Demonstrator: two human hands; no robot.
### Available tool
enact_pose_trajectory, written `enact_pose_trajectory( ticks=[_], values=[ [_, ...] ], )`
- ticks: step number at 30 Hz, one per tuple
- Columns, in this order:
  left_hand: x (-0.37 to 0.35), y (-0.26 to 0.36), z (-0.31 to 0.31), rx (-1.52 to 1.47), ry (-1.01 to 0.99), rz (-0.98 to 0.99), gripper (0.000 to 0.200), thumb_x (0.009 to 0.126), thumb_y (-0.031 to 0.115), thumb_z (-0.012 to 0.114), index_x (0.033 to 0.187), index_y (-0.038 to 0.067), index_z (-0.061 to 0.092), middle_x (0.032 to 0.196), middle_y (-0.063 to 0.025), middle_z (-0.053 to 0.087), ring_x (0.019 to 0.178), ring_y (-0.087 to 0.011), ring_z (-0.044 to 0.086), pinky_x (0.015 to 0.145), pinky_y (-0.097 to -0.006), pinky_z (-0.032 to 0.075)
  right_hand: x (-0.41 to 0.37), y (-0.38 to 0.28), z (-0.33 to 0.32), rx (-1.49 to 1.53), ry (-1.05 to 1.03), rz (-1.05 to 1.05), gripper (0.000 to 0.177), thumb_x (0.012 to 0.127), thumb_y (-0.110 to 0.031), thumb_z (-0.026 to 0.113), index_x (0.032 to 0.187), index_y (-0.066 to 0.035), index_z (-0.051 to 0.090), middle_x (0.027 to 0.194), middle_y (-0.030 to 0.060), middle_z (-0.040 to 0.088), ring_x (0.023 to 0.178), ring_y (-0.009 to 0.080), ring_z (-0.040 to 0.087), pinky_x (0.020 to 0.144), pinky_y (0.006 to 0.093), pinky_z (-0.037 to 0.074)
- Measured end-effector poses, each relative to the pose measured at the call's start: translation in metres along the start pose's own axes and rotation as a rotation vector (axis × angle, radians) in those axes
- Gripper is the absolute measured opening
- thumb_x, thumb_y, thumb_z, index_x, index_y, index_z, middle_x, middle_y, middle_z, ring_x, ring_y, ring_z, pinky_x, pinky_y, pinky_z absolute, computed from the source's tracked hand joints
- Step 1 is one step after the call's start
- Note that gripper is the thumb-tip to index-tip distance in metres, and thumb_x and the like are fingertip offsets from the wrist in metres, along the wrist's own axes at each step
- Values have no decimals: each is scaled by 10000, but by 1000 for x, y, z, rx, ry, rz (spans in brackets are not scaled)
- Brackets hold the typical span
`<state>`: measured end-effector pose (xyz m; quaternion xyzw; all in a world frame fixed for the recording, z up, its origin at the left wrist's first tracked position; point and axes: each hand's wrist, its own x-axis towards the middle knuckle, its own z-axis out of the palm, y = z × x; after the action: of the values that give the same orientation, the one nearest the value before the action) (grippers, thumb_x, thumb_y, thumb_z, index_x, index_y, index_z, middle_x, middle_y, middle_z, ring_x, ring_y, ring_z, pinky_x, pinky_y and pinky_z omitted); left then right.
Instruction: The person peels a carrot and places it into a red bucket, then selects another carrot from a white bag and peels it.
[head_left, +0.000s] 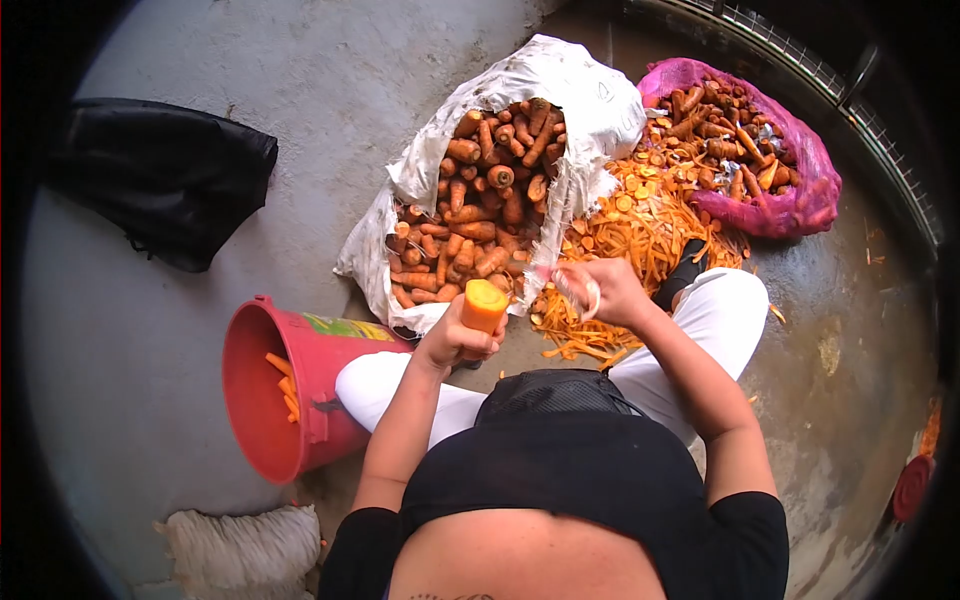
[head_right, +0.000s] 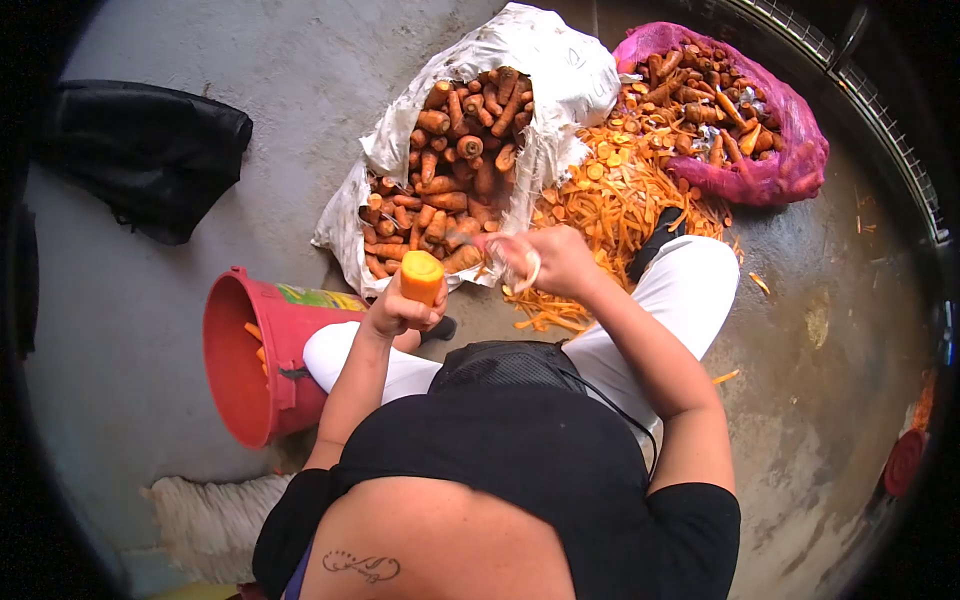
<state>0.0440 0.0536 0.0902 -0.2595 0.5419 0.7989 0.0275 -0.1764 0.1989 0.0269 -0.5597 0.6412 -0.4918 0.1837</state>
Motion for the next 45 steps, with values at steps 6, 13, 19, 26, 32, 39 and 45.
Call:
enact_pose_trajectory(
  ticks=[6, 13, 19, 26, 32, 39, 45],
  values=[
    [1, -3, 5, -43, -84, -11, 437, 528, 10, 678, 947, 9, 556, 726, -70, 554, 540, -139, 522, 448, -259, 401, 12, -24, -6, -19, -237, -342, 210, 788, -293, 693, 783, -84, 683, 579, 104, 557, 522, 291, 566, 502, 384, 442],
    [-1, -7, 1, 48, -100, -74, 455, 530, 18, 681, 966, 23, 551, 733, -65, 564, 581, -135, 543, 476, -252, 428, 22, -1, 1, -539, -266, 26, 519, 831, -588, 565, 720, -95, 683, 591, 133, 602, 577, 306, 627, 533, 398, 484],
    [-9, 5, 5, 104, -44, 5, 420, 572, 65, 725, 954, 21, 555, 742, -38, 573, 576, -110, 533, 486, -209, 387, 23, 70, -18, -459, 41, 611, 562, 938, -527, 416, 850, -54, 706, 722, 188, 646, 710, 298, 656, 637, 418, 507],
    [9, -17, 7, 472, 318, 327, 444, 829, 170, 669, 1161, -11, 436, 1002, -78, 589, 974, -154, 557, 857, -282, 439, 12, 67, -19, 221, 117, 803, 469, 928, -475, 524, 878, -43, 700, 601, 62, 568, 479, 134, 528, 536, 305, 459],
    [4, -15, 15, 999, 682, 68, 599, 741, 350, 744, 1112, 32, 398, 998, -244, 616, 915, -381, 628, 787, -434, 491, 8, 70, -14, -292, 150, 484, 436, 904, -417, 556, 987, -10, 688, 818, 191, 676, 768, 315, 662, 671, 368, 505],
    [10, -33, -4, 485, 700, 262, 512, 778, 314, 745, 1109, 41, 465, 909, -90, 605, 755, -155, 596, 639, -278, 485, 31, 73, -11, -593, -263, 642, 499, 855, -505, 543, 879, -34, 703, 874, 206, 685, 845, 356, 670, 754, 445, 521],
    [-12, -21, -52, -559, 637, 375, 517, 869, 556, 582, 1075, 88, 509, 725, -26, 555, 580, -88, 573, 475, -206, 483, 27, 65, -15, -776, -637, 583, 577, 845, -571, 532, 892, -25, 711, 918, 197, 687, 886, 338, 666, 787, 426, 518]
  ],
)
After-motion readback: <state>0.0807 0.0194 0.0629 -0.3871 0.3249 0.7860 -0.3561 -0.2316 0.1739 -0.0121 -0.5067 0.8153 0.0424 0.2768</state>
